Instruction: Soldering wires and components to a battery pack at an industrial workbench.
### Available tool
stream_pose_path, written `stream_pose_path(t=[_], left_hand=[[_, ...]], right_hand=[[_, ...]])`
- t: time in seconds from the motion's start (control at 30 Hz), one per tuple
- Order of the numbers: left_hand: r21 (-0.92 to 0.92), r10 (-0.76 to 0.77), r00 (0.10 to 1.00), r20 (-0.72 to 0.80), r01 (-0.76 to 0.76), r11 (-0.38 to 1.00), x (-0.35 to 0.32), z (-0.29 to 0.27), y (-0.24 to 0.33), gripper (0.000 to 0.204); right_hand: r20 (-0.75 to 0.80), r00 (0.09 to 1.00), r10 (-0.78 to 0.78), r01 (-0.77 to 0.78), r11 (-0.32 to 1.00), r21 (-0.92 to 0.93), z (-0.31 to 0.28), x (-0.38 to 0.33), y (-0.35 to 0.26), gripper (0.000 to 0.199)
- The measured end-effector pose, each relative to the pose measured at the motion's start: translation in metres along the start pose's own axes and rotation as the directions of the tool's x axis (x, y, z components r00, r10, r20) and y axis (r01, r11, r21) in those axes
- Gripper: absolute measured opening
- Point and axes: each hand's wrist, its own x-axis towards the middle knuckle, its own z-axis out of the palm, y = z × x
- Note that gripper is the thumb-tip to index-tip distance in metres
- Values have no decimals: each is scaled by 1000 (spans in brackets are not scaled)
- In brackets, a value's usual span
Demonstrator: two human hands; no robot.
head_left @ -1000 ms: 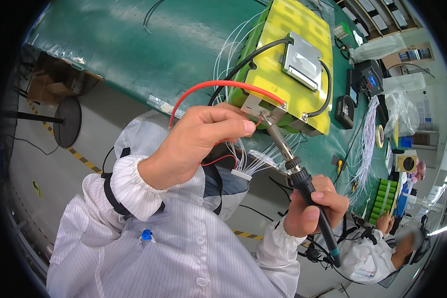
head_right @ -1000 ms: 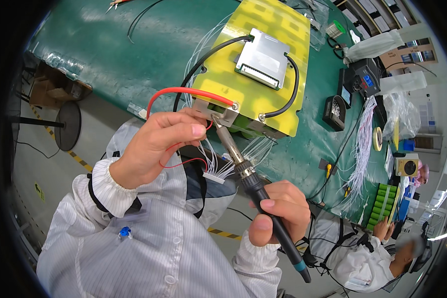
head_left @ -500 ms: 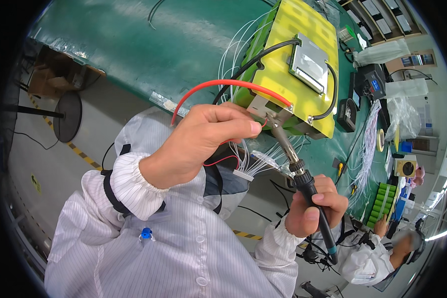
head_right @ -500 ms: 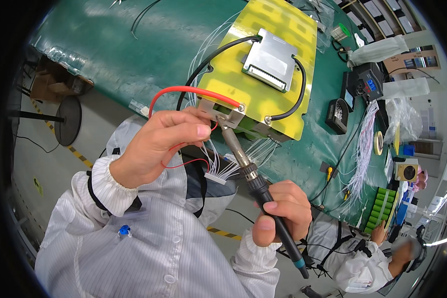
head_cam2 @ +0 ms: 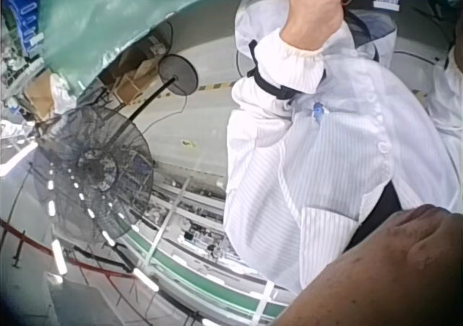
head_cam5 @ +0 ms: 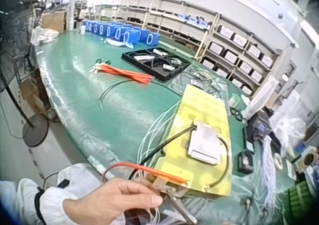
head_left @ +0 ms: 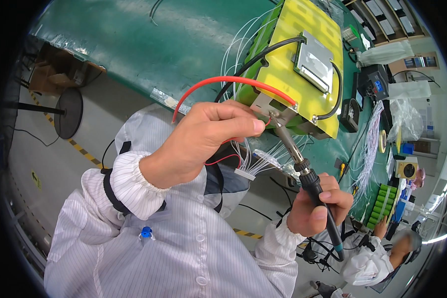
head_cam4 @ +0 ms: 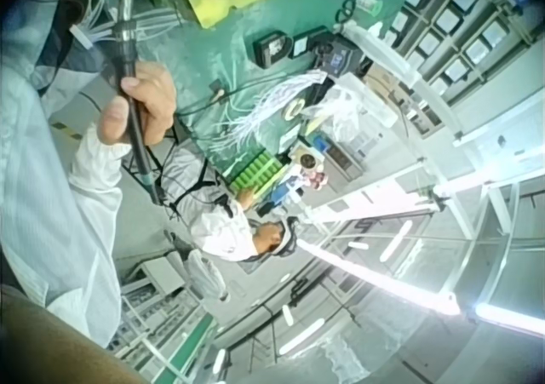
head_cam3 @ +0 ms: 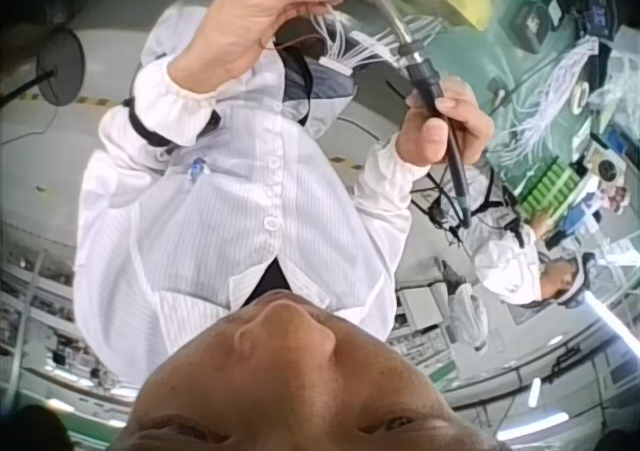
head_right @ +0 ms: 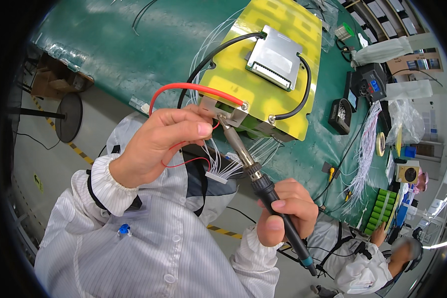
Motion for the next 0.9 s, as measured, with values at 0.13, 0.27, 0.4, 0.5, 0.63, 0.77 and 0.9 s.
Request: stream_pose_path(t=[0.13, 0.27, 0.4, 0.5, 0.63, 0.77, 0.9], left_hand=[[-1, -4, 1000, -6, 4, 1000, 0, -1, -1, 18], [11, -6, 1000, -13, 6, 1000, 0, 0, 0, 19], [24, 2, 1000, -8, -2, 1000, 0, 0, -1, 18], [28, 5, 1000, -13, -4, 1000, 0, 0, -1, 19], [39, 6, 1000, -19, -6, 999, 0, 0, -1, 19], [45, -37, 999, -35, 39, 998, -1, 1, 2, 19], [58, -16, 999, -40, 18, 998, 0, 2, 2, 20]], right_hand=[[-6, 999, 33, -33, 999, -3, 1, 0, -4, 33], [-17, 999, 42, -43, 999, -21, 2, -1, -5, 34], [-29, 999, 45, -45, 999, -22, 1, -2, -6, 33], [-22, 998, 63, -64, 998, -20, 1, -2, -5, 34], [-6, 998, 63, -63, 998, -18, 0, -3, -4, 33], [2, 999, 38, -38, 999, -37, 3, -1, -2, 33], [4, 999, 46, -46, 998, -43, 1, -2, -3, 32]])
